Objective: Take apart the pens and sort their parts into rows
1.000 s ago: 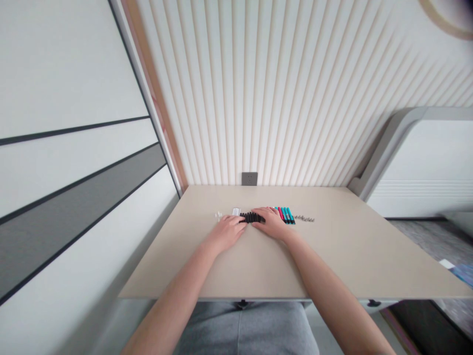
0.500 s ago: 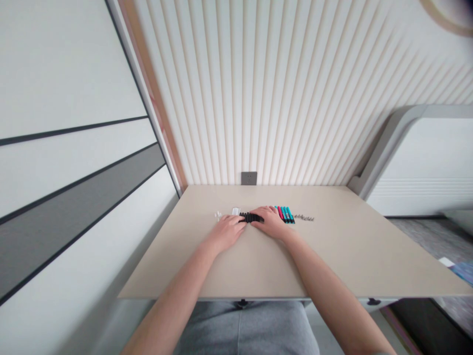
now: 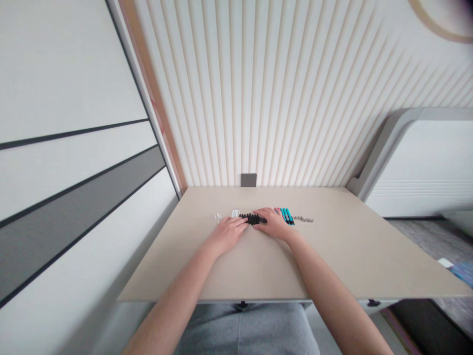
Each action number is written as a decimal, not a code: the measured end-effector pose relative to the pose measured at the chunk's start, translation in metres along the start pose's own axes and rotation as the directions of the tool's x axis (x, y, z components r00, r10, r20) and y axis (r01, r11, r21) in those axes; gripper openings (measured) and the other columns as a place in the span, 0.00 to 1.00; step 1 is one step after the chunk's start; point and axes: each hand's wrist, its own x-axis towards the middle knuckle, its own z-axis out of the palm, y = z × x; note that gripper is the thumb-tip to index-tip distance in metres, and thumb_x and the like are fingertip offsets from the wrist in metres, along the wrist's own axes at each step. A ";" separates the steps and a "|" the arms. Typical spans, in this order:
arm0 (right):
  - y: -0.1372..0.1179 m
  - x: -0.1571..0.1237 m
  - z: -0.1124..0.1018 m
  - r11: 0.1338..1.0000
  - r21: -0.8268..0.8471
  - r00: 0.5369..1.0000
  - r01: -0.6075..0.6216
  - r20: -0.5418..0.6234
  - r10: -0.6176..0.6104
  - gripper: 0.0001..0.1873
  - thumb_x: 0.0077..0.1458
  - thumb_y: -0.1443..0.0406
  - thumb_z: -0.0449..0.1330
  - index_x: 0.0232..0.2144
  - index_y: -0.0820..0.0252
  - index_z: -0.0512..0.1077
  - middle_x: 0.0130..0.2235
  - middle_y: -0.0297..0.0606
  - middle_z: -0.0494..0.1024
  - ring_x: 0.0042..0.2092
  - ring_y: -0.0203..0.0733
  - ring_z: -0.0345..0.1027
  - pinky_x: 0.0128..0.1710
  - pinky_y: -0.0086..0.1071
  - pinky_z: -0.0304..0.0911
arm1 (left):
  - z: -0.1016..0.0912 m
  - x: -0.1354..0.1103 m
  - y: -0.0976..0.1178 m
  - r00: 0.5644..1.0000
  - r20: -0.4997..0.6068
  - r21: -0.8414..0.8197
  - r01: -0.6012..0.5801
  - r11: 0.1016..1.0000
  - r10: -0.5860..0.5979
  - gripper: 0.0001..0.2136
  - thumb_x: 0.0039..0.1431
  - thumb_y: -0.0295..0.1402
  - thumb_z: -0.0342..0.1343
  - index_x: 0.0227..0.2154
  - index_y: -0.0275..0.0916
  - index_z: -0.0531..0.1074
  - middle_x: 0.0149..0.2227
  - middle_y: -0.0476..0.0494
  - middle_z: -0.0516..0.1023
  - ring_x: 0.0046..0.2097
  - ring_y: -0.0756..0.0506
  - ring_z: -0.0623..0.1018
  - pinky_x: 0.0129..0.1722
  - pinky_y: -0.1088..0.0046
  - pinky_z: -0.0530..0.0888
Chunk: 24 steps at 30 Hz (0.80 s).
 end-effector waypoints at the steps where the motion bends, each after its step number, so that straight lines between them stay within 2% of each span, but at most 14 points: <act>1: 0.002 0.000 0.000 1.000 -0.004 1.000 -0.004 0.006 0.004 0.25 0.52 0.57 0.63 0.53 0.49 0.70 0.54 0.41 0.74 0.58 0.51 0.62 0.61 0.53 0.43 | 0.002 0.000 -0.001 1.000 0.001 -0.004 -0.001 1.000 0.001 0.16 0.66 0.27 0.45 0.53 0.42 0.70 0.58 0.42 0.71 0.59 0.44 0.69 0.56 0.60 0.65; 17: 0.005 0.001 0.000 1.000 -0.008 1.000 -0.013 0.006 0.013 0.20 0.54 0.60 0.61 0.50 0.50 0.73 0.51 0.40 0.76 0.56 0.50 0.65 0.61 0.50 0.45 | 0.003 0.001 0.000 1.000 0.011 -0.032 -0.004 0.999 0.005 0.16 0.66 0.26 0.45 0.53 0.44 0.70 0.57 0.44 0.72 0.58 0.45 0.70 0.57 0.60 0.64; 24: 0.002 0.001 0.001 1.000 0.005 0.999 0.012 -0.045 -0.012 0.20 0.55 0.57 0.61 0.50 0.51 0.72 0.52 0.40 0.75 0.56 0.49 0.64 0.60 0.49 0.48 | -0.004 0.002 0.001 1.000 -0.017 -0.037 -0.014 0.999 0.013 0.16 0.66 0.27 0.45 0.51 0.43 0.71 0.55 0.42 0.73 0.56 0.44 0.71 0.56 0.59 0.67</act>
